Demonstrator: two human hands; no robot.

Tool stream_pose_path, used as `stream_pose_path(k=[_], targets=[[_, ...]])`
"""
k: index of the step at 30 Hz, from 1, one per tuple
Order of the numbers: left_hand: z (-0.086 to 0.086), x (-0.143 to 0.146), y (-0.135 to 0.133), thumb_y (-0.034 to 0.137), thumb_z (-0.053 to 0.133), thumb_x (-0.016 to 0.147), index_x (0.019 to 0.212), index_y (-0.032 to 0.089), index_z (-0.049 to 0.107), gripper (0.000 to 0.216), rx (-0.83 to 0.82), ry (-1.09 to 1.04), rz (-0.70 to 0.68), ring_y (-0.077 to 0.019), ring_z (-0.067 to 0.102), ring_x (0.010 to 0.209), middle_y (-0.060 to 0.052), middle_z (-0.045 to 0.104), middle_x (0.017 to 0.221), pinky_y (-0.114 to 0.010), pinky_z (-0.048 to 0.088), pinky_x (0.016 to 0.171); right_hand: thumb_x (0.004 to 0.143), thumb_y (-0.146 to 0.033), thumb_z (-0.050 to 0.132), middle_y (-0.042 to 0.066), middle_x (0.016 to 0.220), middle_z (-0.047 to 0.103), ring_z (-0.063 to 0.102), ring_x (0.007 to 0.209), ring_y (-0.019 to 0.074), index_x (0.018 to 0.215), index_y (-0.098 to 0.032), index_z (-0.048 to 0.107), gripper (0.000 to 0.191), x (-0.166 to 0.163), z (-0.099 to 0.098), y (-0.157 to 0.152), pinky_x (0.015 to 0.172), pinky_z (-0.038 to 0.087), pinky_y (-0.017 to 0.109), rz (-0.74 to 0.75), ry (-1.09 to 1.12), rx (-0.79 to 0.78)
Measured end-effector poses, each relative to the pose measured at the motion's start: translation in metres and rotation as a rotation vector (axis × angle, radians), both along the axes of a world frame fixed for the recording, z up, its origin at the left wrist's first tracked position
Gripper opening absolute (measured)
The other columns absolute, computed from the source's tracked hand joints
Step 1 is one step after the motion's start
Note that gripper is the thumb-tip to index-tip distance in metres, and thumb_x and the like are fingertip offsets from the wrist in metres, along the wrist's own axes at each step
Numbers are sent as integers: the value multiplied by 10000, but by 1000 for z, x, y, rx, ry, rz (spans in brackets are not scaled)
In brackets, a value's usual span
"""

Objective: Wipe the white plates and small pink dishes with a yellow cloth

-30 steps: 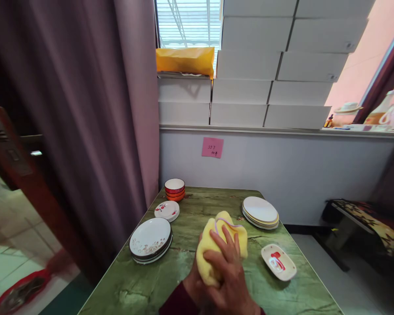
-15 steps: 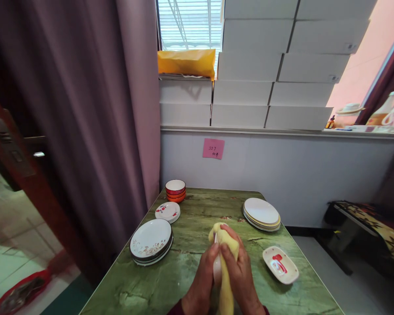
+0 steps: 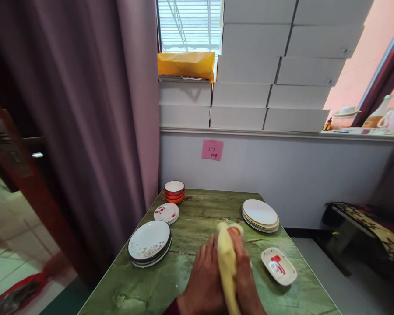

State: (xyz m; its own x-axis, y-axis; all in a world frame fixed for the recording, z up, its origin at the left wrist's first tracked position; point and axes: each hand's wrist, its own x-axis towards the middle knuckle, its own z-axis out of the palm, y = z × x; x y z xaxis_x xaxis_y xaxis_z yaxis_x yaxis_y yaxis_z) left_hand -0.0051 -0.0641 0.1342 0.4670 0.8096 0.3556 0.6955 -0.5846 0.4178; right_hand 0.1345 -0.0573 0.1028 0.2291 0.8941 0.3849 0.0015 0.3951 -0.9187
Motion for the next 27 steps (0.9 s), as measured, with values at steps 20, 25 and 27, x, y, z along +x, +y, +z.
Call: stream_pose_path(k=[20,25,27], targets=[[10,-9,18,152,731,556,1553,344,52,1221,105,350,-377,-483,318,1416,-219,-37,1639,-625,364,1053,793,-472,639,150,1112,741,688,1007,324,1073,-141,724,443,-4,-2,-4,862,560,394,284,15,-276],[14,-19,15,177,593,744,1545,300,173,913,6,21,-193,-372,231,1481,-156,135,1655,-601,263,1135,603,-511,795,111,898,776,715,809,306,951,-132,733,518,-6,-14,-1,699,574,362,97,261,-487],[11,-22,17,227,528,805,1483,216,321,709,-151,-232,-6,-351,405,1384,-203,352,1561,-548,363,1079,502,-508,851,90,778,765,713,725,294,900,-123,720,569,-5,-14,1,630,565,344,32,401,-618]])
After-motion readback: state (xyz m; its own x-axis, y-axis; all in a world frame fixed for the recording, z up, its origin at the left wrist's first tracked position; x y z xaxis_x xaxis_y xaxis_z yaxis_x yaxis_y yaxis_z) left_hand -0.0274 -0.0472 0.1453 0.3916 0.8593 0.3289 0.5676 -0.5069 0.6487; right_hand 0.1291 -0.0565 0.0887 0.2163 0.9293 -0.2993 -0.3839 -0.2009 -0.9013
